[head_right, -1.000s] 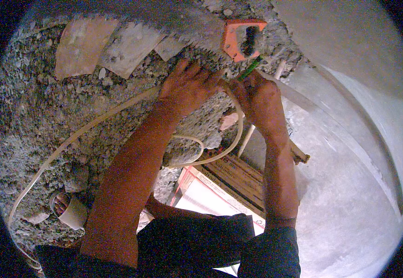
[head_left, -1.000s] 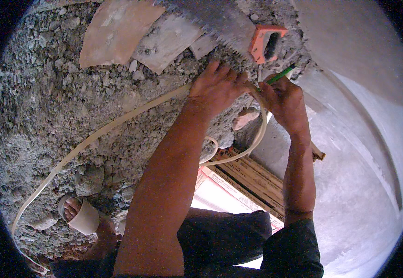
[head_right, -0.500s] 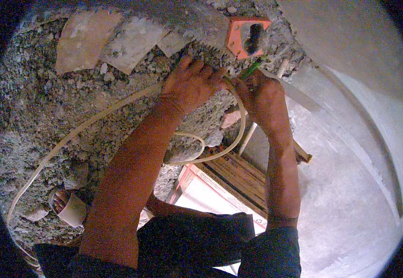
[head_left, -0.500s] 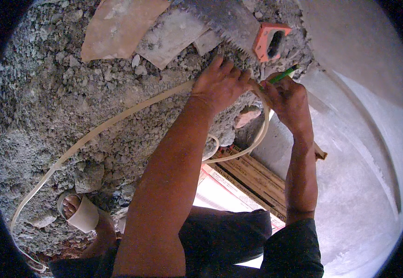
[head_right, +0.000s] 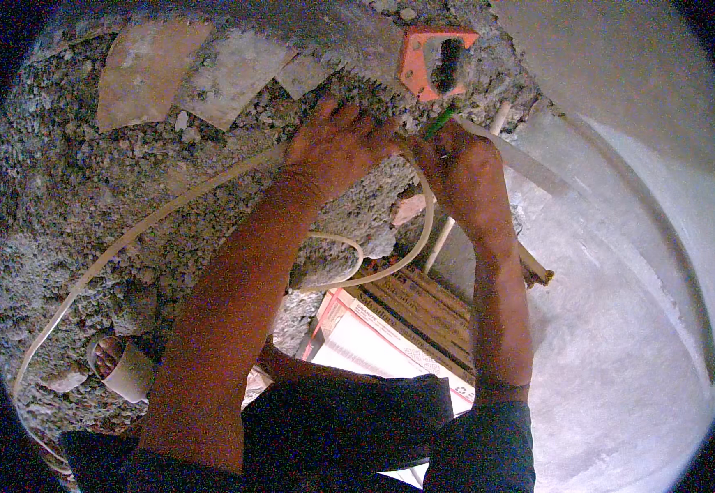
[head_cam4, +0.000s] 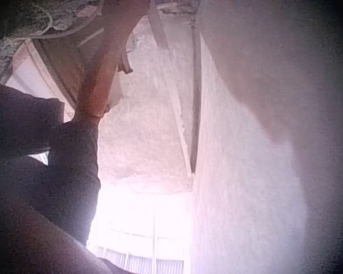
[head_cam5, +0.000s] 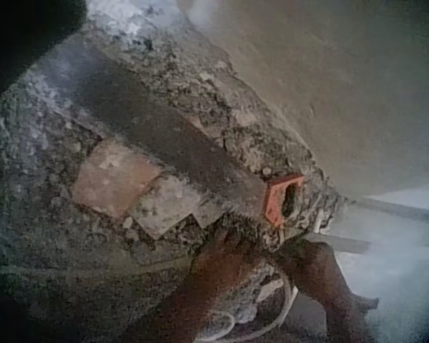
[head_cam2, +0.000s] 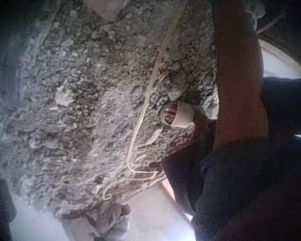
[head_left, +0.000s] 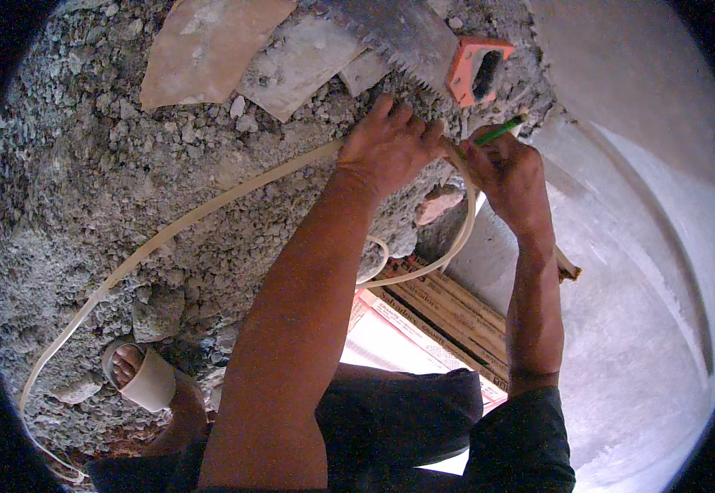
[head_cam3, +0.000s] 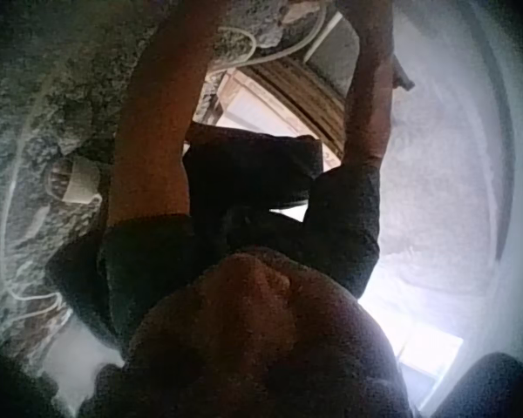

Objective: The person ties a white rope to a wooden stake on the ground using both hands. They then pull the rope taut and adjust its position while another person is visible in the background.

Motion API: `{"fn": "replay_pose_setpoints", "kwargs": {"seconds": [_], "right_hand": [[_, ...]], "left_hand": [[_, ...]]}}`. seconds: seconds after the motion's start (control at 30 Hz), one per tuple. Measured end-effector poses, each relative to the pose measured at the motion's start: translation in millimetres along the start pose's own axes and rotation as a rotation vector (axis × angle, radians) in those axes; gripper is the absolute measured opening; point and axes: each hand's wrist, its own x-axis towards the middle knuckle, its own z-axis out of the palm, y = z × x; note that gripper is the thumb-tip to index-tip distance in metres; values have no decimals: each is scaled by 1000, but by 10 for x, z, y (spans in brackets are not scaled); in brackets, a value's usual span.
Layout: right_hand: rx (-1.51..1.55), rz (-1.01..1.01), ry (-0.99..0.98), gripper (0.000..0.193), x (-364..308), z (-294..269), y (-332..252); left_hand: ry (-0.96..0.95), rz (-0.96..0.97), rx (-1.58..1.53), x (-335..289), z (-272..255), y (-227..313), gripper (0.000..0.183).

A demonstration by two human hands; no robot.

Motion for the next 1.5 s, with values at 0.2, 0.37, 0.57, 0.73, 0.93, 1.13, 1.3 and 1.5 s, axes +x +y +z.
{"fn": "replay_pose_setpoints", "kwargs": {"seconds": [0.2,0.37,0.57,0.73,0.93,1.13,1.3,1.5], "right_hand": [[163,62,55,21,8,19,-15],[115,30,26,20,-7,15,-12],[68,-1,69,21,24,23,5],[71,-31,33,17,-16,1,-12],[-99,-15,114,17,25,1,-100],[22,-22,46,8,-1045,-170,-303],[367,155,-78,14,-1836,371,143],[308,652,-155,23,-2425,847,518]], "left_hand": [[-40,-2,-19,5,-31,-6,31],[-125,-1,-54,14,-63,-11,35],[-206,1,-55,27,-47,-9,43],[-201,0,-58,7,-15,-8,42],[-127,-15,-54,5,-8,-5,34],[-152,-19,-103,27,-10,-4,40],[-134,-23,-93,46,-40,-7,41],[-145,-21,-98,39,-81,-11,41]]}}
